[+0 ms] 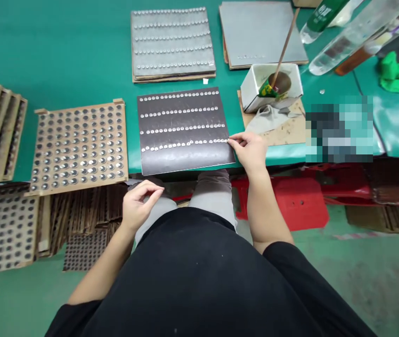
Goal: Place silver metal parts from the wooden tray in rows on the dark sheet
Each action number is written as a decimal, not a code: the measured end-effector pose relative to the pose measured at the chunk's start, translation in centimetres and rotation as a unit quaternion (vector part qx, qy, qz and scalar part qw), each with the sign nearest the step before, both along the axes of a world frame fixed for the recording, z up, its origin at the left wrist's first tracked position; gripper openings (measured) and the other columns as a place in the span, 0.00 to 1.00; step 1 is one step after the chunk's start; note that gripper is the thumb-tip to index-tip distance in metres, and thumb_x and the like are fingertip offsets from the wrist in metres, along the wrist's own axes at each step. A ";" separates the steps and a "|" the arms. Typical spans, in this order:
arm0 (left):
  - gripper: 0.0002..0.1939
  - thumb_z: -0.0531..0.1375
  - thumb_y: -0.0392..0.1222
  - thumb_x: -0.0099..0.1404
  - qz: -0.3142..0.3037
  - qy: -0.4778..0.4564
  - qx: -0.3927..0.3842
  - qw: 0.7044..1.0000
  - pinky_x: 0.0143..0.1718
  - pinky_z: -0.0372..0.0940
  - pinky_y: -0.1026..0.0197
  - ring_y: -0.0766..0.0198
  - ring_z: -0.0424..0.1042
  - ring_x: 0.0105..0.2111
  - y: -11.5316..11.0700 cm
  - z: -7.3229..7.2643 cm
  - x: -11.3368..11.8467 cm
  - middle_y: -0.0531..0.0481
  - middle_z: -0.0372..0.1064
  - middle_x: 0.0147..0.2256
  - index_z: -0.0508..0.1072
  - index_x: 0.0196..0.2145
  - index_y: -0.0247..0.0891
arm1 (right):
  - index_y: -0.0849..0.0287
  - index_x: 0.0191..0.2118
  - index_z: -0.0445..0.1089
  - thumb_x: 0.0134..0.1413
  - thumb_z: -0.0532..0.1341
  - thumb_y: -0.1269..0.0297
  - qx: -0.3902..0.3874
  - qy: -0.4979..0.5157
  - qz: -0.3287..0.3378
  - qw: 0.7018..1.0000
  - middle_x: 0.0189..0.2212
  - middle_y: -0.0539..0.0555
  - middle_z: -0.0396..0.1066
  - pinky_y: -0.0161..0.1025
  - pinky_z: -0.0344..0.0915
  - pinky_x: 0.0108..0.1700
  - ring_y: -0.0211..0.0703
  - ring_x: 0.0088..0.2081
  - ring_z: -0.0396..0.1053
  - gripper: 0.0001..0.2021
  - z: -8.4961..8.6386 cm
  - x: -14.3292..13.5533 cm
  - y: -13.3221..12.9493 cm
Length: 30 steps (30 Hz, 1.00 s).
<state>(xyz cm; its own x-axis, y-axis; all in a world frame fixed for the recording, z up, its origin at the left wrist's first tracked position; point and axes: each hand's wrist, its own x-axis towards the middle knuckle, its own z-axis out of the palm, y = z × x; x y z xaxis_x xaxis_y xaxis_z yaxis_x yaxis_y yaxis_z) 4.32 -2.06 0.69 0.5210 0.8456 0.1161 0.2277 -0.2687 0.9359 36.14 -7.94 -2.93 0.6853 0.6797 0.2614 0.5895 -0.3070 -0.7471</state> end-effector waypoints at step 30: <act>0.16 0.71 0.47 0.51 0.031 -0.220 -0.319 0.921 0.24 0.56 0.67 0.75 0.57 0.20 -2.9 0.0 3.2 0.55 0.63 0.22 0.72 0.22 0.34 | 0.51 0.32 0.79 0.52 0.66 0.65 0.201 0.130 0.221 0.945 0.26 0.49 0.76 0.40 0.72 0.31 0.39 0.29 0.73 0.03 1.4 -16.6 -3.1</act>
